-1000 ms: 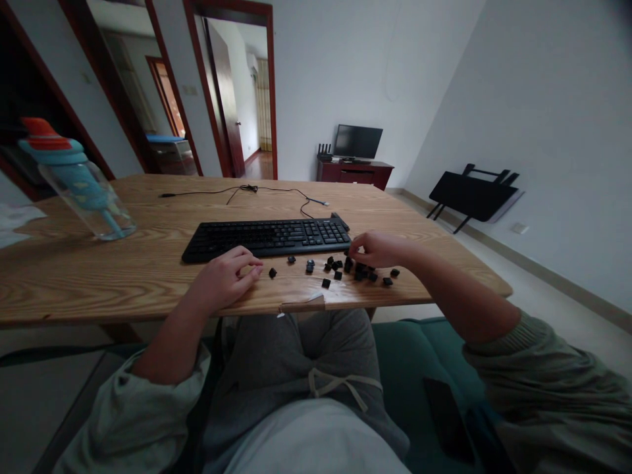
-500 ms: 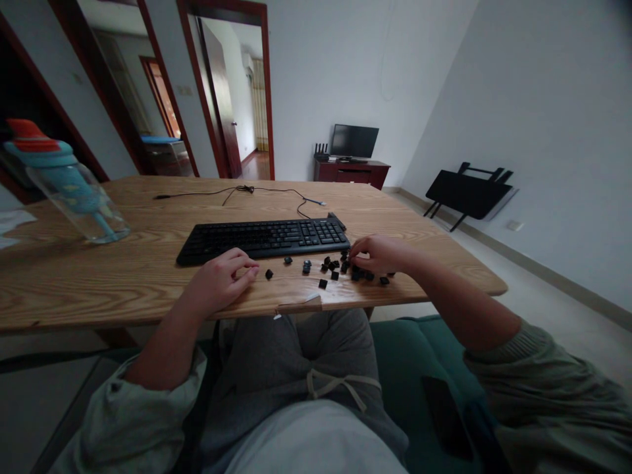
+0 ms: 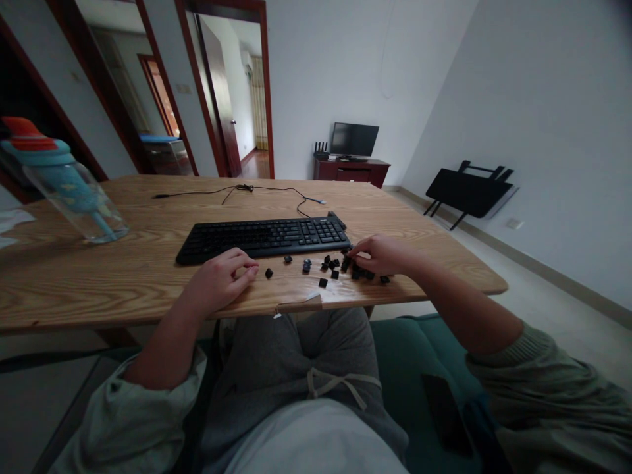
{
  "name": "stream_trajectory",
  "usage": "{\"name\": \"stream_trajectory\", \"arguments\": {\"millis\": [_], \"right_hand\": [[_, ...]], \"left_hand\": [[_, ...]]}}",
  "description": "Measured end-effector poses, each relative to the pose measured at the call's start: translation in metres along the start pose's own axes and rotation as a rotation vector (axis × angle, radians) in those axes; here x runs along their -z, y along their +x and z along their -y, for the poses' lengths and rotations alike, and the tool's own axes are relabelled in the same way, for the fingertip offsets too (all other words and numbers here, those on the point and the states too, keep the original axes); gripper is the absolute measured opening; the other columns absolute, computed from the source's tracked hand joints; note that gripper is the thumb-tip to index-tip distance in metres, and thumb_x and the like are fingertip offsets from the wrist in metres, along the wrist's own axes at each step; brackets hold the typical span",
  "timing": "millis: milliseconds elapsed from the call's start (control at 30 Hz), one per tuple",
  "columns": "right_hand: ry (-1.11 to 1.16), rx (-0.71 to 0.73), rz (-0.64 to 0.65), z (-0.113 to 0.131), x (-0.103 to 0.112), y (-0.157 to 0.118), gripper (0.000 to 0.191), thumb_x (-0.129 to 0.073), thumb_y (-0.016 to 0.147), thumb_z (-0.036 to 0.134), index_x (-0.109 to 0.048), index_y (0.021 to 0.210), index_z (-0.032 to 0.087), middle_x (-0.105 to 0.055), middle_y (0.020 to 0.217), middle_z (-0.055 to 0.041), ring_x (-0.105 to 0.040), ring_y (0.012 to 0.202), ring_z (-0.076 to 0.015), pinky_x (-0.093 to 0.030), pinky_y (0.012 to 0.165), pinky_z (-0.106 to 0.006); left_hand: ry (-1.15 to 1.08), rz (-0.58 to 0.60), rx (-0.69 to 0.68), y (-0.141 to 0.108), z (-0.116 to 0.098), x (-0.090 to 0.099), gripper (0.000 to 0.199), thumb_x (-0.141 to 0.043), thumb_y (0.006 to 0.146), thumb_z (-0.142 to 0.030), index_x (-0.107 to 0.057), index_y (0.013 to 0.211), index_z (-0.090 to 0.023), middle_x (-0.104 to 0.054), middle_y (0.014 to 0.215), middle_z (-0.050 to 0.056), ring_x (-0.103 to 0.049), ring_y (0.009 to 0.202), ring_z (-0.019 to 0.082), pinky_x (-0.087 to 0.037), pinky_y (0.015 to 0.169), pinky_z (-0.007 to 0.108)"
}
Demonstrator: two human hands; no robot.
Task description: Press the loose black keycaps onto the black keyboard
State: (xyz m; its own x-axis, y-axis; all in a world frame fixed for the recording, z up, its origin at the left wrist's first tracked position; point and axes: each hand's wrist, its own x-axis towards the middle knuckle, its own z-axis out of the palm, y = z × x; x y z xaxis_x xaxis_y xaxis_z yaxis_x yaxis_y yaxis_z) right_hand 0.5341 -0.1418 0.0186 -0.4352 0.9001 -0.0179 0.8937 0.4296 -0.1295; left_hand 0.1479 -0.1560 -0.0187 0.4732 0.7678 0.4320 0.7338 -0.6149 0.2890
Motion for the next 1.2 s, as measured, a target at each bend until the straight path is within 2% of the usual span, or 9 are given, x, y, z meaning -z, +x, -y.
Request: {"name": "stream_trajectory", "arguments": {"millis": [167,300,433,533,700,933,1200], "right_hand": [[0.01,-0.006,-0.059,-0.001,0.002,-0.001,0.032,-0.056,0.086,0.027,-0.075,0.112,0.022,-0.073,0.11,-0.0048,-0.067,0.093,-0.0204,-0.049,0.08,-0.027],[0.023,-0.036,-0.068,-0.002,0.006,-0.005,0.031,-0.059,0.085,0.028,-0.074,0.112,0.022,-0.073,0.107,-0.0053,-0.067,0.086,-0.0194,-0.049,0.076,-0.027],[0.023,0.071,-0.034,-0.003,0.008,-0.01,0.028,-0.06,0.084,0.025,-0.075,0.107,0.021,-0.072,0.108,-0.0071,-0.066,0.092,-0.0195,-0.049,0.077,-0.026],[0.027,0.102,0.017,-0.001,0.007,-0.01,0.026,-0.06,0.083,0.022,-0.077,0.103,0.022,-0.073,0.104,-0.0061,-0.066,0.086,-0.0177,-0.048,0.076,-0.025],[0.001,0.053,0.089,0.009,0.007,-0.006,0.023,-0.061,0.083,0.025,-0.078,0.099,0.023,-0.075,0.089,-0.0049,-0.065,0.074,-0.0163,-0.047,0.071,-0.024],[-0.052,-0.006,0.17,0.026,0.018,-0.006,0.023,-0.053,0.087,0.028,-0.076,0.088,0.021,-0.073,0.079,-0.0037,-0.062,0.065,-0.0146,-0.041,0.06,-0.024],[-0.037,-0.16,0.21,0.029,0.018,-0.001,0.022,-0.058,0.085,0.03,-0.077,0.093,0.023,-0.072,0.074,-0.0026,-0.058,0.055,-0.0133,-0.037,0.05,-0.025]], "left_hand": [[0.003,0.004,0.001,-0.001,0.002,-0.001,0.036,-0.046,0.095,-0.044,-0.07,0.096,-0.017,-0.064,0.104,0.008,-0.062,0.09,0.019,-0.047,0.082,0.031],[0.007,0.005,0.013,-0.001,0.003,-0.002,0.037,-0.046,0.095,-0.045,-0.07,0.098,-0.018,-0.064,0.105,0.008,-0.062,0.09,0.019,-0.047,0.082,0.031],[0.004,0.009,0.013,-0.001,0.004,-0.002,0.037,-0.046,0.095,-0.046,-0.071,0.098,-0.018,-0.064,0.105,0.008,-0.062,0.091,0.019,-0.047,0.082,0.03],[-0.003,0.006,0.007,-0.001,0.004,-0.002,0.036,-0.046,0.095,-0.045,-0.071,0.097,-0.018,-0.064,0.104,0.008,-0.062,0.091,0.019,-0.047,0.083,0.031],[-0.005,0.002,0.0,-0.001,0.004,-0.002,0.035,-0.047,0.095,-0.043,-0.071,0.095,-0.018,-0.064,0.103,0.007,-0.061,0.089,0.019,-0.047,0.082,0.03],[-0.008,-0.006,0.004,-0.001,0.003,-0.002,0.034,-0.048,0.095,-0.042,-0.071,0.095,-0.017,-0.065,0.103,0.007,-0.061,0.088,0.019,-0.046,0.082,0.03],[-0.003,0.003,0.01,0.0,0.0,-0.001,0.036,-0.046,0.095,-0.044,-0.07,0.094,-0.017,-0.063,0.103,0.007,-0.061,0.088,0.018,-0.046,0.082,0.03]]}}
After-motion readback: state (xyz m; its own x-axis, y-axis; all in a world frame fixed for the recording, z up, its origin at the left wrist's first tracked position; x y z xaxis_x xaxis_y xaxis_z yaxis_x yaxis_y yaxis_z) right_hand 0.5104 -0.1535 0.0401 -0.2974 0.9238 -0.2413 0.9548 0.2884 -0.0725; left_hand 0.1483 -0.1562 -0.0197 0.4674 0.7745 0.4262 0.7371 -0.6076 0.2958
